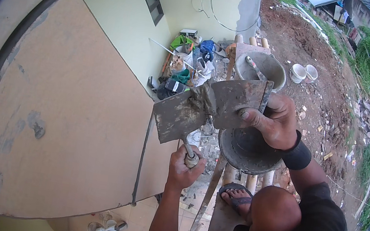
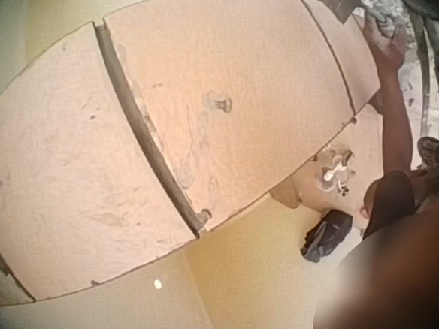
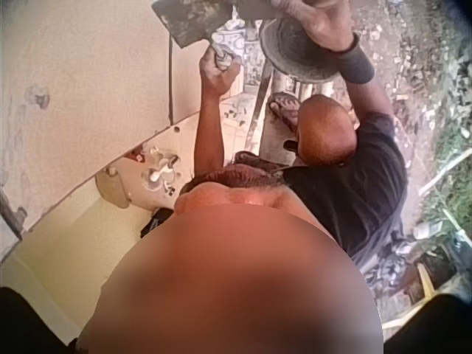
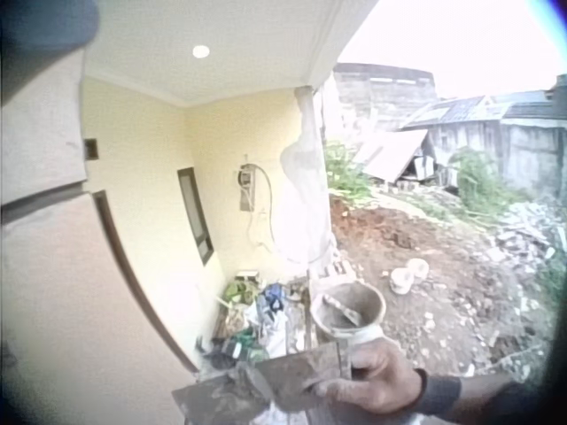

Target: The person applies mortar from a bucket onto the side of a tiled column, then smooths it with a trowel and a putty knife.

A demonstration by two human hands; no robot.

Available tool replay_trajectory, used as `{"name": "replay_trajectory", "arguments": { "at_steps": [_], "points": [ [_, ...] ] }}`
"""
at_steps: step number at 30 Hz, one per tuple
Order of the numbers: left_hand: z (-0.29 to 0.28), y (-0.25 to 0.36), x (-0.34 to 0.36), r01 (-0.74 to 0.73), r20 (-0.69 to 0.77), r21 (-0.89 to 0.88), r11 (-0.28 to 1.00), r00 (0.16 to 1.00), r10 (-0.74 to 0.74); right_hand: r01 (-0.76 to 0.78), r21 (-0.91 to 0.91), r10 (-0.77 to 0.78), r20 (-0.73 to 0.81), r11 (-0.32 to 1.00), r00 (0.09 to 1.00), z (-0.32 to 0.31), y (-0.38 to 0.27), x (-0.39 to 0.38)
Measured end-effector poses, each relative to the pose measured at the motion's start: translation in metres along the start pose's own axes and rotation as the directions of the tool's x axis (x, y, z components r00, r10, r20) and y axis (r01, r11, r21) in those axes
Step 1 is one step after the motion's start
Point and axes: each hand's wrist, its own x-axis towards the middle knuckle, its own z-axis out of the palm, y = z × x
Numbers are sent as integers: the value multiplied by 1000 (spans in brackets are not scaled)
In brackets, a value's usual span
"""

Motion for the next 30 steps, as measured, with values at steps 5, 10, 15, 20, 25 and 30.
{"name": "replay_trajectory", "arguments": {
  "at_steps": [5,10,15,20,25,30],
  "points": [
    [-4,11,1,-131,41,196,972,991,126,270,-430,-318,-43,861,947,6,-16,6],
    [-9,8,3,-201,-2,215,956,979,206,401,-610,-478,42,683,877,17,-31,7],
    [-10,-6,3,-111,-78,118,987,990,120,565,-702,-639,202,434,742,15,-50,30],
    [4,-14,9,26,-54,-20,999,998,-27,716,-690,-819,349,104,455,25,-89,106],
    [28,-23,-3,113,19,-267,957,994,-112,736,-676,-869,385,-37,310,47,-134,178],
    [37,-41,-18,126,32,-291,948,992,-122,824,-565,-882,407,-39,237,76,-161,223]
  ]
}}
